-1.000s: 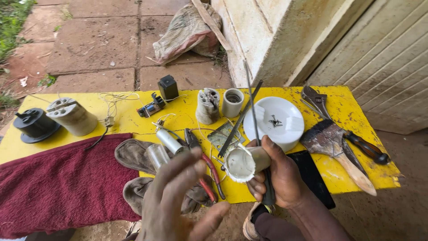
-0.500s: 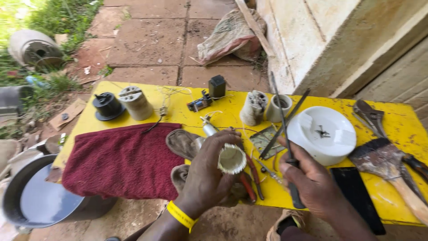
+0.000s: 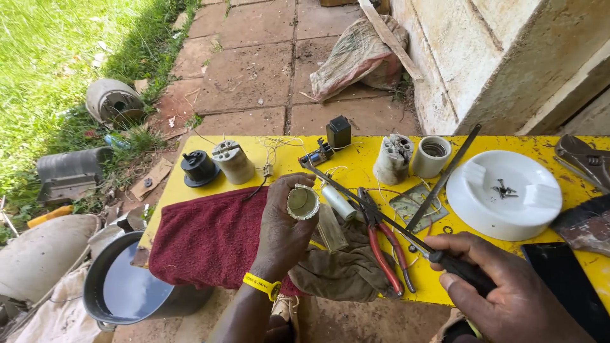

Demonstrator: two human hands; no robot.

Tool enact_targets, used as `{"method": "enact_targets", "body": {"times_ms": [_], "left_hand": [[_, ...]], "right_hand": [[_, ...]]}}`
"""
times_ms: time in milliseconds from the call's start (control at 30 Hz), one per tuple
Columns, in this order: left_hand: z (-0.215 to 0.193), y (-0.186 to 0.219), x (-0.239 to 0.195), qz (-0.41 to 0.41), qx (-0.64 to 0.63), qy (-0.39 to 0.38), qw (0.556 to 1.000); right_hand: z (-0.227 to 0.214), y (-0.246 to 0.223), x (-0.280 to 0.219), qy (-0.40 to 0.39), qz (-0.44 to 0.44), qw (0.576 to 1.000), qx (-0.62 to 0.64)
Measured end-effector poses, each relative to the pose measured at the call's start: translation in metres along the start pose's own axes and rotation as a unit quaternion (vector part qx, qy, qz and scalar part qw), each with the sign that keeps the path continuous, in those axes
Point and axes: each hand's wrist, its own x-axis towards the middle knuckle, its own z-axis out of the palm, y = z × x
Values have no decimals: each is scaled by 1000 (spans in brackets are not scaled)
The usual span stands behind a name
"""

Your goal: The person uses a screwdriver to pry and adjust the internal components of a cylindrical electrical part. They then use pliers to pull and manipulate wires or metal pieces inside the cylinder, working on a yellow table with various tools and parts.

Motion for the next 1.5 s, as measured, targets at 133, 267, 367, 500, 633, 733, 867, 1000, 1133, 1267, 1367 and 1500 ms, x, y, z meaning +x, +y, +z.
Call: {"method": "enact_targets", "body": {"times_ms": [133, 267, 367, 500, 633, 733, 867, 1000, 1133, 1267, 1367, 1500], "left_hand": [[-12, -13, 4, -4, 39, 11, 999], [-20, -19, 6, -32, 74, 4, 997], [-21, -23, 4, -29, 96, -5, 995], [-22, -24, 3, -25, 108, -33, 993], [-23, -19, 3, -20, 123, -60, 990], [-21, -18, 2, 0, 124, -70, 990], [-19, -18, 0, 18, 120, -86, 989], [-16, -16, 0, 25, 123, -103, 987], [-13, -13, -1, 26, 117, -111, 986], [-10, -9, 0, 48, 110, -103, 987], [-6, -4, 0, 63, 109, -106, 986], [-2, -5, -3, 57, 119, -127, 983]], "right_hand": [[-8, -5, -3, 34, -197, 980, -20], [-9, -1, -5, 13, -277, 960, -35], [-5, -4, -13, -11, -223, 974, -24], [5, -16, -16, 5, -284, 959, -5], [11, -44, -19, 44, -294, 955, -10], [17, -60, -23, 90, -288, 953, 14], [18, -67, -23, 92, -311, 946, 13], [17, -66, -21, 106, -360, 927, 0], [16, -70, -23, 115, -380, 918, -7], [16, -74, -25, 45, -361, 925, 113], [14, -78, -20, 50, -372, 917, 136], [18, -81, -15, 63, -343, 917, 195]]}}
